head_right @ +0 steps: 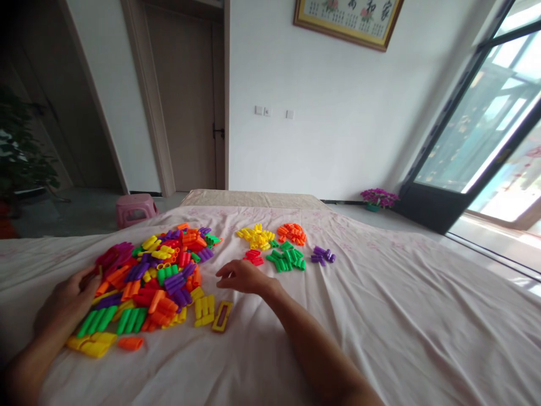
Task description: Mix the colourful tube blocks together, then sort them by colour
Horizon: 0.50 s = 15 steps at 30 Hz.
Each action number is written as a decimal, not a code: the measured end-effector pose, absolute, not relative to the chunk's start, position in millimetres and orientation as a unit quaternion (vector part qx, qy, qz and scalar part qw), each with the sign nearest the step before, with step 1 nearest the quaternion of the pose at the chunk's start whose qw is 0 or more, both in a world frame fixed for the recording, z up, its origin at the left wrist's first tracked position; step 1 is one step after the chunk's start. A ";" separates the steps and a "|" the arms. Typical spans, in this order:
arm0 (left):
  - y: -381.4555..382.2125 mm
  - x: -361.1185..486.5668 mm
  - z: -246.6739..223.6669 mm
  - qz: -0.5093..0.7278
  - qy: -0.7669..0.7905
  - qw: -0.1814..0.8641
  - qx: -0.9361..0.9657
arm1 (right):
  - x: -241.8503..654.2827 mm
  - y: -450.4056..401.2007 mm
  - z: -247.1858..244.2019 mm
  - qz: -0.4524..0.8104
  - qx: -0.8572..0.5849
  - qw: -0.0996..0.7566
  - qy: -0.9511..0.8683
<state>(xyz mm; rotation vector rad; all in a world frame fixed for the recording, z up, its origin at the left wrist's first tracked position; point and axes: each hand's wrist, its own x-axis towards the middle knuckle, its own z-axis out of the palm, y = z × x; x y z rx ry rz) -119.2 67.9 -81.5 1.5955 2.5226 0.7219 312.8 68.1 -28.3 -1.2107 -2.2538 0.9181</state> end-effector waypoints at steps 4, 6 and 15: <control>63.4 -111.6 -72.7 0.240 0.831 0.066 0.498 | 291.4 47.9 -21.7 0.238 -0.401 0.123 -0.876; 62.7 -110.4 -71.2 0.244 0.828 0.067 0.500 | 286.2 42.3 -19.3 0.184 -0.382 0.101 -0.900; 63.9 -111.3 -72.1 0.236 0.833 0.060 0.496 | 284.5 45.5 -25.8 0.315 -0.444 0.168 -0.822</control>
